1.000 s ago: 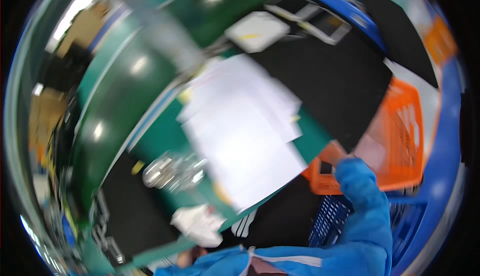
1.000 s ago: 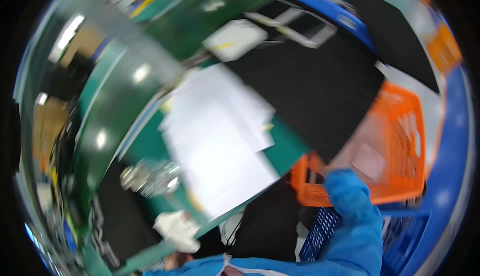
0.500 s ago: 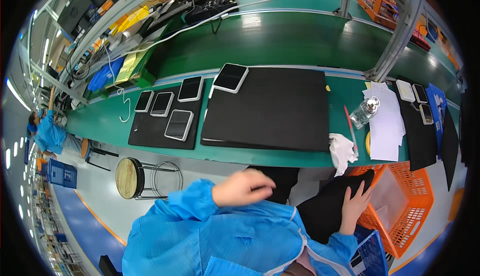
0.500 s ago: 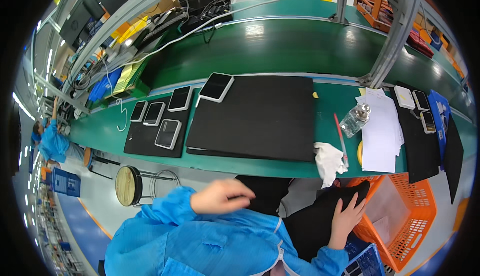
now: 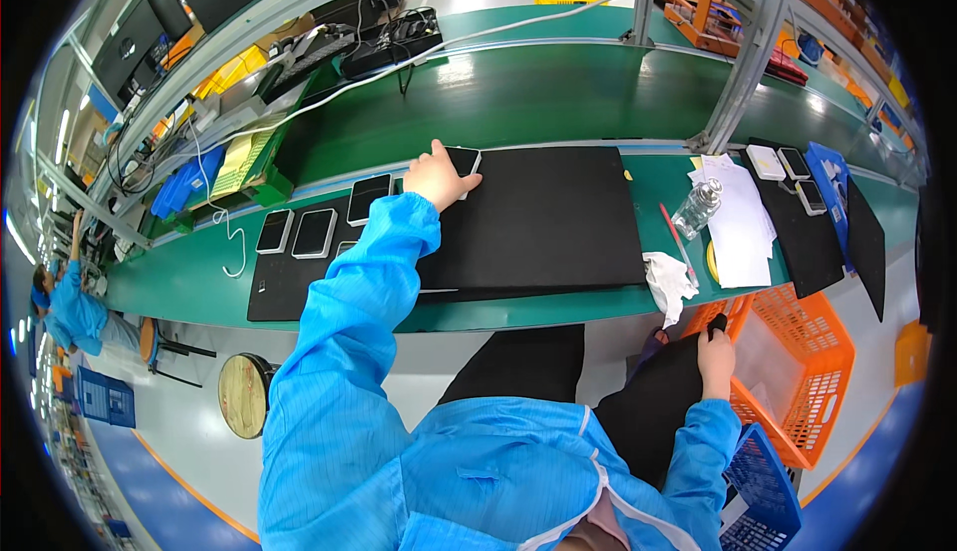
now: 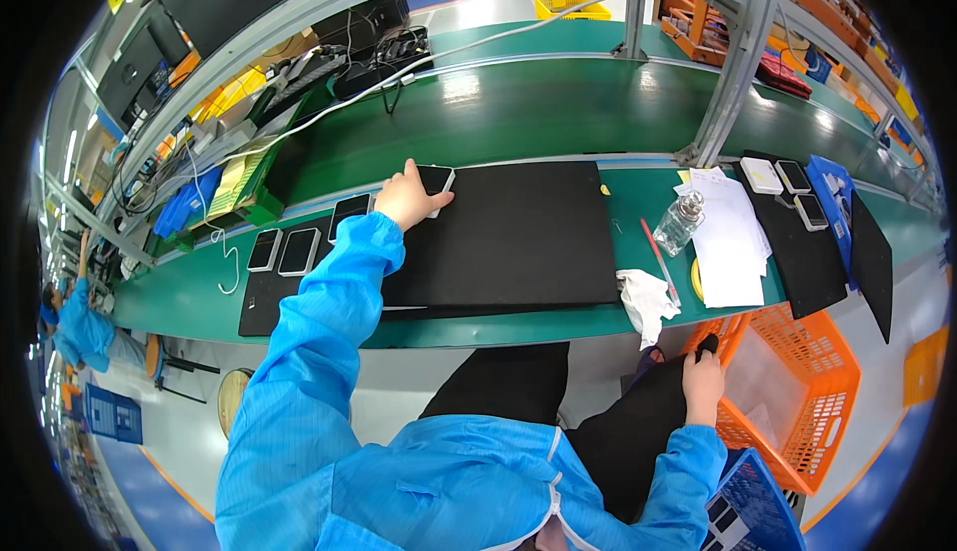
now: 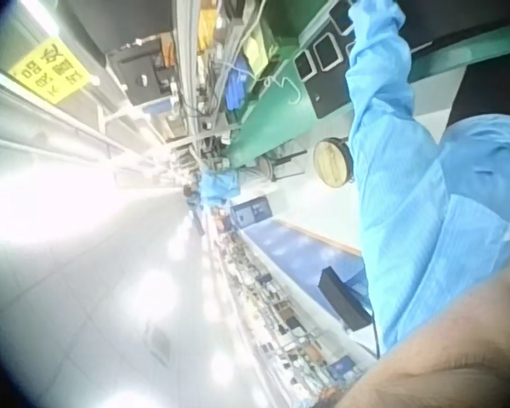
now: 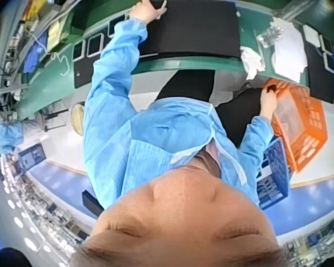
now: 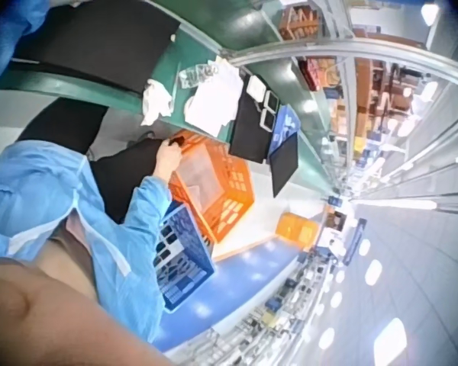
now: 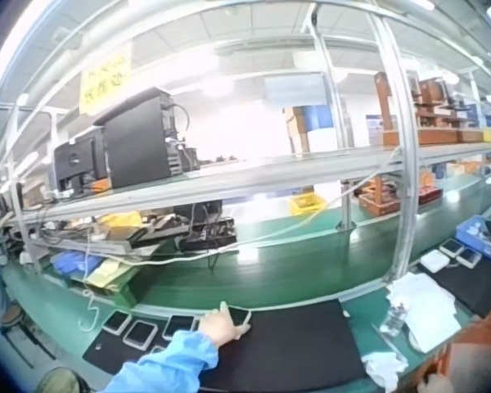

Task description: The person organizes small electronic devices by hand, arranging them on an assembly line workstation.

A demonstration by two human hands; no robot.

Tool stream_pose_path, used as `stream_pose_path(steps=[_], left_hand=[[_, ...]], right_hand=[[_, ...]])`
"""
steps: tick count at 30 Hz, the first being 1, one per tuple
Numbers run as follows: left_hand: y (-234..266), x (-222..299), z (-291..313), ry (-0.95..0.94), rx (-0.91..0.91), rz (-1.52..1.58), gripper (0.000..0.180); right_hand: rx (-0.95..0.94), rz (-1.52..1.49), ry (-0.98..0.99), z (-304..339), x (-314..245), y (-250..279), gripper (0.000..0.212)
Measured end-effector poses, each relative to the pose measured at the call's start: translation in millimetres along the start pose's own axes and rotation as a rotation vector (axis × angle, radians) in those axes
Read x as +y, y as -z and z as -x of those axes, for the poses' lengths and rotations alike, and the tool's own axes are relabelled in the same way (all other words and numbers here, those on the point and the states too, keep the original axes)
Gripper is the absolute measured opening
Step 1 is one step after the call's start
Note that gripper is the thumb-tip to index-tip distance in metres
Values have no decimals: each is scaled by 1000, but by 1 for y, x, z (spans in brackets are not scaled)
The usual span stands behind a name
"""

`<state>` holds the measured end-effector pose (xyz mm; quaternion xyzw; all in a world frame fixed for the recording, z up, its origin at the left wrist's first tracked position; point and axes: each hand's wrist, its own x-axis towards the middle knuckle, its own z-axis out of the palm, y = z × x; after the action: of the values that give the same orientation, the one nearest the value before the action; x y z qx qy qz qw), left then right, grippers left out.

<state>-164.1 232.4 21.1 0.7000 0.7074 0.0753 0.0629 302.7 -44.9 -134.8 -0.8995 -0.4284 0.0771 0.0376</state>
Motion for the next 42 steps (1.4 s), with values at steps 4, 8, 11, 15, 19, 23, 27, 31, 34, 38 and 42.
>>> stream_pose_path(steps=[4, 8, 11, 15, 19, 23, 27, 31, 34, 38, 42], left_hand=[[17, -3, 11, -77, 17, 30, 104], [45, 5, 71, -126, -172, 1291, 83], [66, 40, 140, -132, -672, 1911, 81], [42, 60, 191, -41, -1333, 2391, 99], [17, 77, 208, 50, -1586, 2551, 104], [14, 86, 218, 43, -1491, 2585, 102], [6, 95, 231, 70, -1414, 2679, 103], [1, 102, 232, -182, -1448, 2601, 107], [0, 102, 235, -211, -1464, 2550, 108], [10, 99, 241, -150, -1431, 2417, 107], [16, 99, 245, 51, -1425, 2414, 106]], right_hand=[[325, -28, 93, 23, 3, -4, 38], [176, -333, 50, 8, 25, 8, 41], [77, -318, -44, -5, 41, 3, 47], [-6, -302, -105, -9, 37, 11, 54], [29, -103, 8, 32, 3, 39, 54], [40, -339, 181, 76, -40, 79, 49], [-88, -743, 390, 111, -75, 117, 41], [-336, -1100, 451, 125, -88, 128, 40], [-317, -1114, 567, 137, -97, 133, 43], [-364, -1084, 665, 147, -104, 143, 45], [-342, -970, 747, 150, -106, 143, 46]])
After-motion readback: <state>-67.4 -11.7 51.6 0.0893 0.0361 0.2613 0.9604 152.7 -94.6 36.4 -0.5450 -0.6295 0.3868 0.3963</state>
